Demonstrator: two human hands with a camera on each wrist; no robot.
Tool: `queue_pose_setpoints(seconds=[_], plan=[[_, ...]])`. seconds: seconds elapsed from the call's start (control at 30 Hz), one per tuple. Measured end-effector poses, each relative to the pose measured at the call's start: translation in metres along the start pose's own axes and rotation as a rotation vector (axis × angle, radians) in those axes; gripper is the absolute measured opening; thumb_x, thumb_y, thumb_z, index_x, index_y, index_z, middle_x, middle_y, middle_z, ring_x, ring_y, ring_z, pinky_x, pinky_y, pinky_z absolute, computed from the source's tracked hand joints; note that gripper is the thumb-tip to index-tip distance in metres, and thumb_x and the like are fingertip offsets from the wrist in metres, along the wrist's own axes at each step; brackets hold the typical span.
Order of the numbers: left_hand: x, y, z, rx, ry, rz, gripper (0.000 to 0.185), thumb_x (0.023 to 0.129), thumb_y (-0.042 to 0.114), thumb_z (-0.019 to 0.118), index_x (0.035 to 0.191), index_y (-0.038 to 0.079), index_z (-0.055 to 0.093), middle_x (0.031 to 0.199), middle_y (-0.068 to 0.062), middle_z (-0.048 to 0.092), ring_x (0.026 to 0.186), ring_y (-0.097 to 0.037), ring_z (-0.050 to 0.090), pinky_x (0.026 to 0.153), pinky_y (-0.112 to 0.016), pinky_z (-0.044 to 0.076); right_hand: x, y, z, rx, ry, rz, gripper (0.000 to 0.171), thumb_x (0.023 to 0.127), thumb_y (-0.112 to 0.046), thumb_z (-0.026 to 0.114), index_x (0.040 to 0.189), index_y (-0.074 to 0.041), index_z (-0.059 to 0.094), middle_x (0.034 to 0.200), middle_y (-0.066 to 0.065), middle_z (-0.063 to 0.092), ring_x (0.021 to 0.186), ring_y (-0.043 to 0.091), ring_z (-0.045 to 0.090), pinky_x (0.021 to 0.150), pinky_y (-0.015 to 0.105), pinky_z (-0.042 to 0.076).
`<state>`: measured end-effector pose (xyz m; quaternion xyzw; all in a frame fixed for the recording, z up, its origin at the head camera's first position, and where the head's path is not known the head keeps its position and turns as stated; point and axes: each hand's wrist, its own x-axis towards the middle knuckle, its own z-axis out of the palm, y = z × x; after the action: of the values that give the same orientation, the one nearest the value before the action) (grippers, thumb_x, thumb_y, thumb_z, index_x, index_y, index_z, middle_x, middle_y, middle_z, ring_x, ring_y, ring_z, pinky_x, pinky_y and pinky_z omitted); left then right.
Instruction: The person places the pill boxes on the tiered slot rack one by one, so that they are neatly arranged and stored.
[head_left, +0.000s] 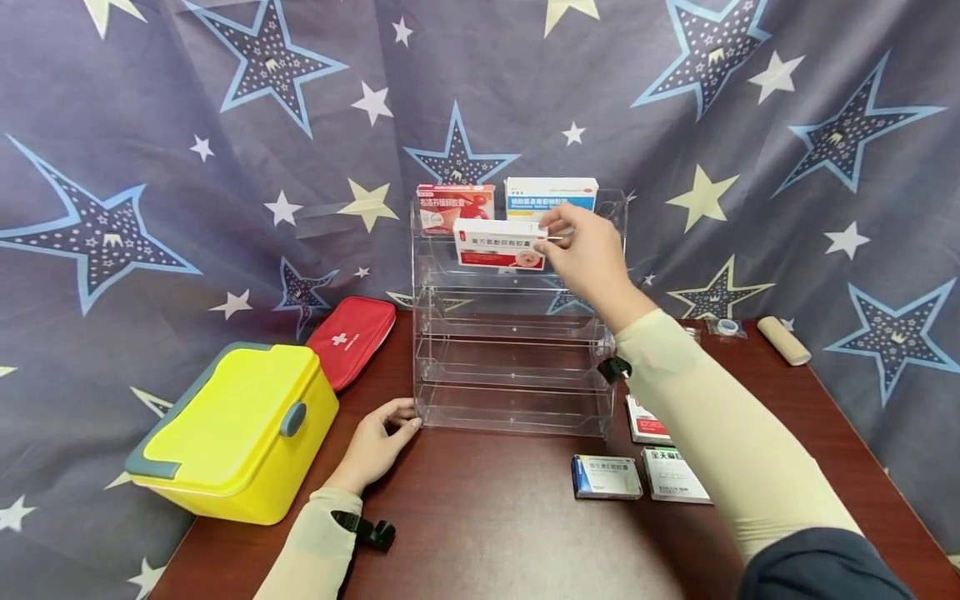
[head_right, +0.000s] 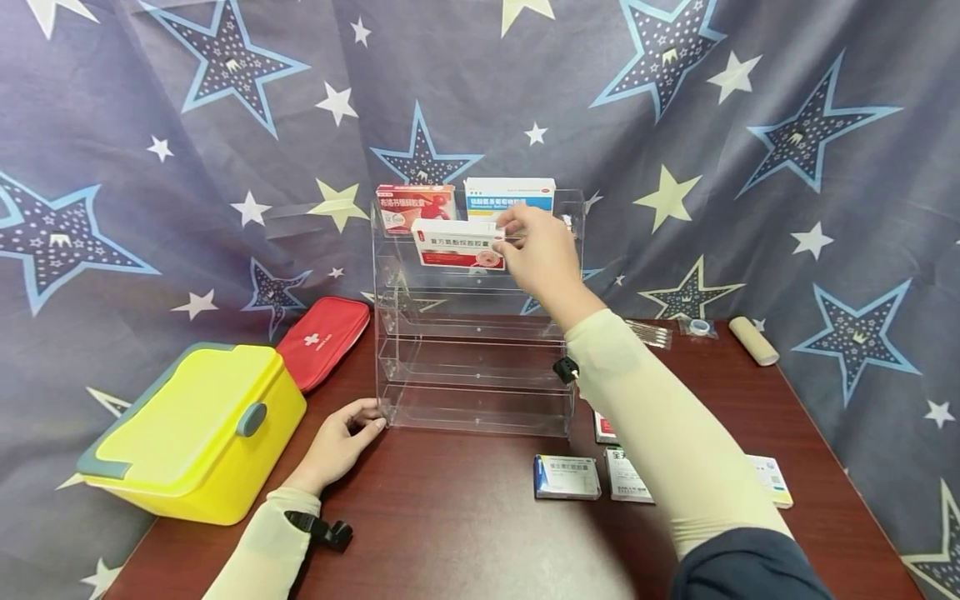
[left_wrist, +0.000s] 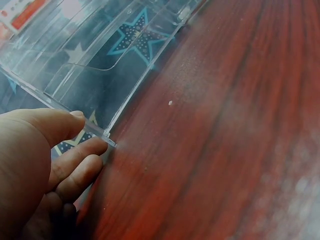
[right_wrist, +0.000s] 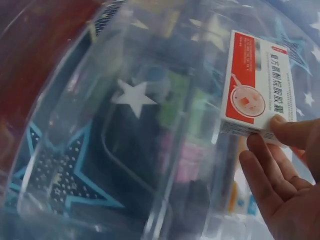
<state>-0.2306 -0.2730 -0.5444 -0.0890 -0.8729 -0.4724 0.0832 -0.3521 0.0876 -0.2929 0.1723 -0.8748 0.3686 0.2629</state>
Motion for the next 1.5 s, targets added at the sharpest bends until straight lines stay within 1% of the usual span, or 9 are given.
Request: queue_pose_setpoints(seconds=[0.07, 0.23, 0.4, 0.53, 0.7, 0.87, 1.13, 1.4, 1.5], plan=[[0.000, 0.000, 0.000, -0.003, 0.002, 0.000, 0.029, 0.098, 0.014, 0.076, 0.127, 0.013, 0.071, 0.106, 0.001, 0.074, 0.096, -0.017, 0.067, 0.090, -0.036, 0.052, 0.002, -0.004, 0.008, -0.017, -0.013, -0.022, 0.023, 0.091, -0.022, 0.085, 0.109, -0.018, 0.071, 0.108, 0.006, 0.076, 0.090, 0.020, 0.076, 0.087, 0.041, 0.057], [0.001, -0.001, 0.001, -0.006, 0.011, 0.004, 0.029, 0.098, 0.013, 0.076, 0.126, 0.012, 0.072, 0.105, 0.000, 0.074, 0.096, -0.017, 0.068, 0.090, -0.037, 0.052, 0.004, -0.013, 0.025, -0.002, -0.054, -0.024, 0.021, 0.092, -0.021, 0.084, 0.109, -0.019, 0.073, 0.106, 0.004, 0.077, 0.087, 0.018, 0.075, 0.085, 0.039, 0.056], [0.000, 0.000, 0.001, -0.014, 0.015, 0.001, 0.030, 0.097, 0.012, 0.077, 0.127, 0.011, 0.072, 0.105, 0.000, 0.074, 0.096, -0.018, 0.068, 0.090, -0.037, 0.052, 0.004, -0.016, 0.038, 0.038, -0.095, 0.007, 0.019, 0.095, -0.021, 0.081, 0.112, -0.018, 0.074, 0.104, 0.002, 0.077, 0.085, 0.017, 0.073, 0.079, 0.038, 0.056], [0.000, 0.001, 0.001, -0.018, 0.009, 0.000, 0.030, 0.097, 0.011, 0.076, 0.127, 0.011, 0.072, 0.104, 0.001, 0.074, 0.097, -0.018, 0.068, 0.091, -0.039, 0.052, 0.002, -0.015, 0.046, 0.080, -0.109, 0.031, 0.018, 0.097, -0.022, 0.079, 0.113, -0.018, 0.073, 0.103, 0.002, 0.075, 0.085, 0.016, 0.071, 0.076, 0.037, 0.057], [0.000, 0.002, 0.001, -0.022, 0.007, 0.001, 0.030, 0.097, 0.012, 0.077, 0.127, 0.011, 0.072, 0.104, 0.000, 0.075, 0.097, -0.018, 0.068, 0.091, -0.040, 0.052, 0.002, -0.016, 0.050, 0.083, -0.100, 0.025, 0.016, 0.098, -0.023, 0.078, 0.113, -0.020, 0.075, 0.099, -0.003, 0.071, 0.084, 0.013, 0.070, 0.074, 0.034, 0.056], [0.000, 0.001, 0.001, -0.014, 0.011, 0.009, 0.030, 0.097, 0.012, 0.077, 0.127, 0.011, 0.072, 0.104, 0.001, 0.074, 0.096, -0.018, 0.068, 0.091, -0.041, 0.052, 0.003, -0.016, 0.052, 0.086, -0.102, 0.016, 0.016, 0.098, -0.023, 0.078, 0.113, -0.020, 0.075, 0.095, -0.003, 0.070, 0.081, 0.012, 0.069, 0.073, 0.033, 0.056], [0.000, -0.001, 0.002, 0.005, 0.021, 0.022, 0.029, 0.097, 0.013, 0.076, 0.126, 0.011, 0.072, 0.103, 0.000, 0.075, 0.094, -0.016, 0.068, 0.088, -0.033, 0.052, 0.002, -0.016, 0.053, 0.100, -0.101, 0.031, 0.017, 0.097, -0.024, 0.078, 0.114, -0.020, 0.075, 0.096, -0.003, 0.070, 0.082, 0.013, 0.069, 0.073, 0.035, 0.056], [0.000, 0.001, 0.001, -0.006, 0.012, 0.012, 0.029, 0.097, 0.012, 0.077, 0.126, 0.013, 0.072, 0.104, 0.001, 0.074, 0.095, -0.017, 0.068, 0.090, -0.040, 0.052, 0.002, -0.014, 0.054, 0.109, -0.095, 0.047, 0.018, 0.097, -0.025, 0.079, 0.114, -0.022, 0.075, 0.100, -0.003, 0.071, 0.083, 0.014, 0.069, 0.076, 0.035, 0.056], [0.000, 0.001, 0.001, -0.004, 0.004, 0.000, 0.029, 0.098, 0.014, 0.076, 0.126, 0.013, 0.072, 0.104, 0.001, 0.074, 0.096, -0.017, 0.067, 0.091, -0.039, 0.052, 0.002, -0.014, 0.054, 0.120, -0.100, 0.054, 0.018, 0.097, -0.024, 0.079, 0.114, -0.022, 0.074, 0.100, -0.003, 0.071, 0.083, 0.014, 0.069, 0.075, 0.034, 0.056]])
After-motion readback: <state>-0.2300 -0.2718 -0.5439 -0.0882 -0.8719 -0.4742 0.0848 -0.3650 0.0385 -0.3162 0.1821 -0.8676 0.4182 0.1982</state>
